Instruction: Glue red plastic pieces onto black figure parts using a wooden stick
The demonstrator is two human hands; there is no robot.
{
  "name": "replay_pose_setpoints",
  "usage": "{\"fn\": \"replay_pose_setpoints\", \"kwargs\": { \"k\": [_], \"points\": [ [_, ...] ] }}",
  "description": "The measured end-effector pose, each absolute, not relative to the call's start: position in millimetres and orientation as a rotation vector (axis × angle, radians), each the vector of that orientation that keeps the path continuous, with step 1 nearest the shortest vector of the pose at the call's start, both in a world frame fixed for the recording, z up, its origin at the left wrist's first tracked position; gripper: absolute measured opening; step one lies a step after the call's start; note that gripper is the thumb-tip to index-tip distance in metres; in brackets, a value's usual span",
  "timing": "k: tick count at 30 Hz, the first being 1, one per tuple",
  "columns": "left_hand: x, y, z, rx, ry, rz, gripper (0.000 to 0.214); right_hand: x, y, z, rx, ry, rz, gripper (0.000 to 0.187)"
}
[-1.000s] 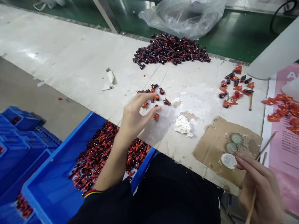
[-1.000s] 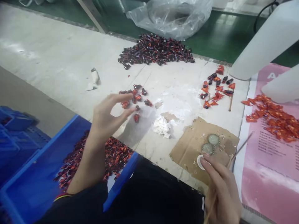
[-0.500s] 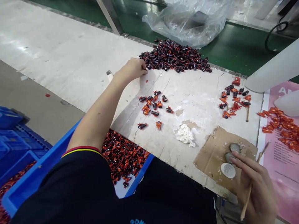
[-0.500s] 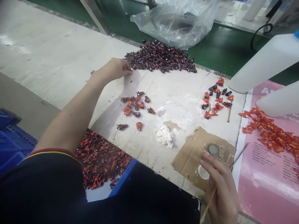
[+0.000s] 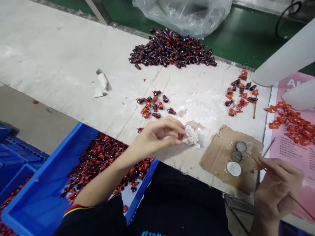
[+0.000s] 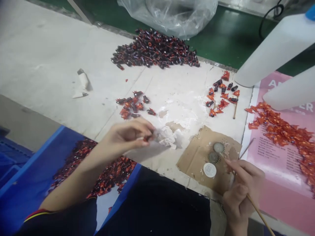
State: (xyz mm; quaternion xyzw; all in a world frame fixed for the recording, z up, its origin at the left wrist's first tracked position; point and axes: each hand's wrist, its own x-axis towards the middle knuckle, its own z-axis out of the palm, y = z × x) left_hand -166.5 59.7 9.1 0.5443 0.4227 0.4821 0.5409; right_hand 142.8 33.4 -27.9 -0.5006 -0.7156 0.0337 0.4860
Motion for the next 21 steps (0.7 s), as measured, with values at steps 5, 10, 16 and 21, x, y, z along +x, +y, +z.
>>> {"fn": "replay_pose_setpoints", "kwargs": {
  "k": [5, 10, 16, 21],
  "points": [
    [-118, 29, -5, 1.092, 0.887, 1.175, 0.024, 136, 24, -32, -1.129, -1.542, 0.015, 0.025],
    [-84, 16, -19, 1.104, 0.906, 1.285, 0.022, 131, 17, -41, -1.098, -1.365, 0.094, 0.014],
    [-65, 9, -26, 1.460, 1.050, 1.273, 0.026, 137, 17, -51, -1.023, -1.427, 0.142, 0.010],
    [-62, 7, -31, 1.516, 1.074, 1.260, 0.033, 142, 11, -51, -1.046, -1.514, 0.260, 0.009]
  ]
}}
